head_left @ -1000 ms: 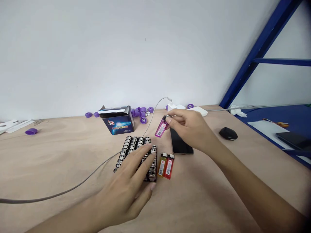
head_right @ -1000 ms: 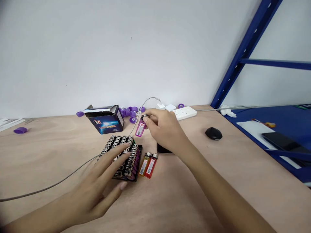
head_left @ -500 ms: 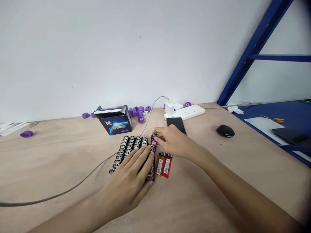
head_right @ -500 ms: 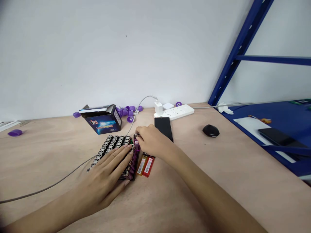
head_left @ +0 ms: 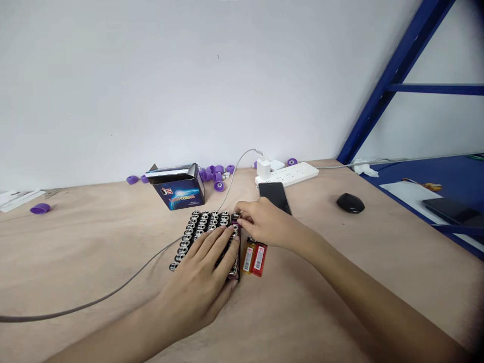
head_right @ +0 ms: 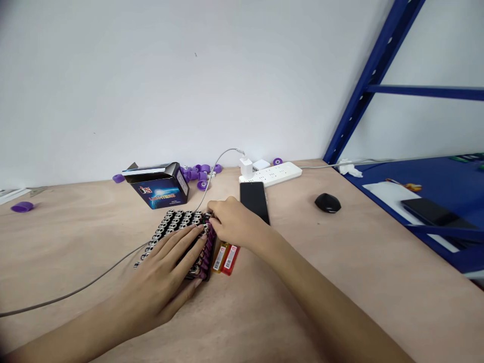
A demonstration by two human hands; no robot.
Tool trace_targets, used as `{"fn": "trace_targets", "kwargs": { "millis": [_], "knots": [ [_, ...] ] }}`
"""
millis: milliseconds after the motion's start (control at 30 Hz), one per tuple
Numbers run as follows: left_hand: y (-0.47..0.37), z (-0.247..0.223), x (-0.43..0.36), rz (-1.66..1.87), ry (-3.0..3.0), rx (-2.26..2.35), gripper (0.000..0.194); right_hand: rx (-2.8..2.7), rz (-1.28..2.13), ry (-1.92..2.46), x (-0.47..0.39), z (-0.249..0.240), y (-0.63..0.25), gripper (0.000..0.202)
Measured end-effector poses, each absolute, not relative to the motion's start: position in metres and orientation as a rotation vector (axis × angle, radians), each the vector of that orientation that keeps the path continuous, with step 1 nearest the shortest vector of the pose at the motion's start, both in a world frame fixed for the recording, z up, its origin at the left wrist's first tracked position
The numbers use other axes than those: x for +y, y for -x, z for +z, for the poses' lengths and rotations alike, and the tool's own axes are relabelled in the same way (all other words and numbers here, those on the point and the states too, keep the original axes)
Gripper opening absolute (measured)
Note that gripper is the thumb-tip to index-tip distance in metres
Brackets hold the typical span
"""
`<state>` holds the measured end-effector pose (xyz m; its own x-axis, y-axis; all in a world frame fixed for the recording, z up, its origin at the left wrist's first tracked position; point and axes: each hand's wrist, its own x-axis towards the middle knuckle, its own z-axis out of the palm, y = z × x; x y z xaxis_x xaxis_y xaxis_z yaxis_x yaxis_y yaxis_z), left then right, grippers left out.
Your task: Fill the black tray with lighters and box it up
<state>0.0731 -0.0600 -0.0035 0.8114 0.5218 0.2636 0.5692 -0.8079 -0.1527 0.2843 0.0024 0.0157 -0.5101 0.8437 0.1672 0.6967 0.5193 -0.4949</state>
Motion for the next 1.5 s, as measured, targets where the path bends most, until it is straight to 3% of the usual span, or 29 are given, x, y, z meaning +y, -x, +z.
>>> {"fn": "trace_targets", "kwargs": {
  "millis": [367,633,867,1167,1500],
  "knots": [
    [-0.074,-0.002,-0.061,-0.302,2.714,-0.808,0.056,-2.542,0.323,1.276,-0.002,0.02,-0.281,0.016],
    [-0.074,-0.004,-0.06,-0.291,2.743,-0.812,0.055,-2.629,0.446,1.135,-0.002,0.02,-0.283,0.023],
    [-0.07,-0.004,-0.06,-0.268,2.73,-0.774,0.059,-2.412,0.323,1.495,-0.028,0.021,-0.29,0.018],
    [-0.062,-0.005,-0.063,-0.231,2.818,-0.781,0.067,-2.273,0.117,1.374,-0.093,-0.059,-0.278,0.06],
    [-0.057,-0.006,-0.063,-0.325,2.847,-0.777,0.064,-2.305,0.313,1.433,-0.08,-0.054,-0.284,0.073]
  ]
}}
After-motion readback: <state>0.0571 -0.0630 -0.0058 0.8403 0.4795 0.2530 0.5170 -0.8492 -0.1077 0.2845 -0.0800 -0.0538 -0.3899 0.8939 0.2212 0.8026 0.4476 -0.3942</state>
